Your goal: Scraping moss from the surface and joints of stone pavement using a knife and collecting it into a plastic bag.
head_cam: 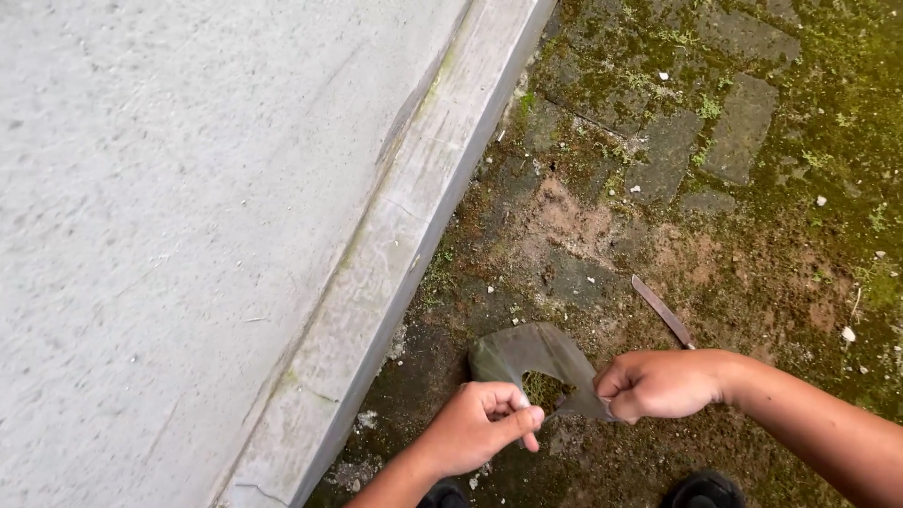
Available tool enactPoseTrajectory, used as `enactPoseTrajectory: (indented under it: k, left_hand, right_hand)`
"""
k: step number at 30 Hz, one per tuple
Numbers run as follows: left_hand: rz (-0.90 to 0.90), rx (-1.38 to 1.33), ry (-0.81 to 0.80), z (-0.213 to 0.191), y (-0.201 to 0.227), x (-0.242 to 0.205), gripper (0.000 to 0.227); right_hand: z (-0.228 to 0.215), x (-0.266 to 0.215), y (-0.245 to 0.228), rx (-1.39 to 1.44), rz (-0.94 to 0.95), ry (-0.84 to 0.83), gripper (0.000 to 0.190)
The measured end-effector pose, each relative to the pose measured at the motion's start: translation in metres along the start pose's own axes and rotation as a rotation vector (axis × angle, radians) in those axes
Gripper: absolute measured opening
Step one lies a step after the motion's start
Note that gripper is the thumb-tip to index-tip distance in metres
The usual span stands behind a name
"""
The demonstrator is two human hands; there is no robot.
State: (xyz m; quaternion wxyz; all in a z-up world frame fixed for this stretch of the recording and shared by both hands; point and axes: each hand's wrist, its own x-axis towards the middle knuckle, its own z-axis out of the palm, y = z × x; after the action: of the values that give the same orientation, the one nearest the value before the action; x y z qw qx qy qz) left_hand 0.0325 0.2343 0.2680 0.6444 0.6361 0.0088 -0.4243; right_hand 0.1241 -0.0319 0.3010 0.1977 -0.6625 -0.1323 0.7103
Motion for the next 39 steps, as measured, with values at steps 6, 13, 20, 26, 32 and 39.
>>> enactPoseTrajectory:
  k: [6,13,20,26,32,39]
  left_hand:
    - [0.011,-0.011,-0.115,-0.006,-0.015,-0.015,0.020]
    - [0.003,-0.238,0.090,-0.012,-0.048,-0.030,0.017]
    - [-0.087,-0.381,0.216,-0.017,-0.071,-0.034,0.015]
    - [-0.033,-0.436,0.283,-0.014,-0.084,-0.029,0.015]
    - [-0.012,-0.557,0.410,-0.014,-0.095,-0.024,0.009]
    - [-0.040,-0.669,0.500,-0.012,-0.097,-0.016,0.013]
  right_hand:
    - [-0.031,0.020,-0.012,-0.035,-0.134,0.417,0.017]
    - [-0.046,0.145,-0.033,-0.272,-0.258,0.996,0.026]
    - [-0.048,0.206,-0.005,-0.581,-0.276,1.149,0.029]
    - [-0.043,0.186,-0.020,-0.728,-0.260,1.102,0.016]
    - [0.014,0.096,-0.045,0.266,-0.793,0.718,0.012]
    - [0.030,0.088,-0.056,-0.266,-0.670,0.874,0.013]
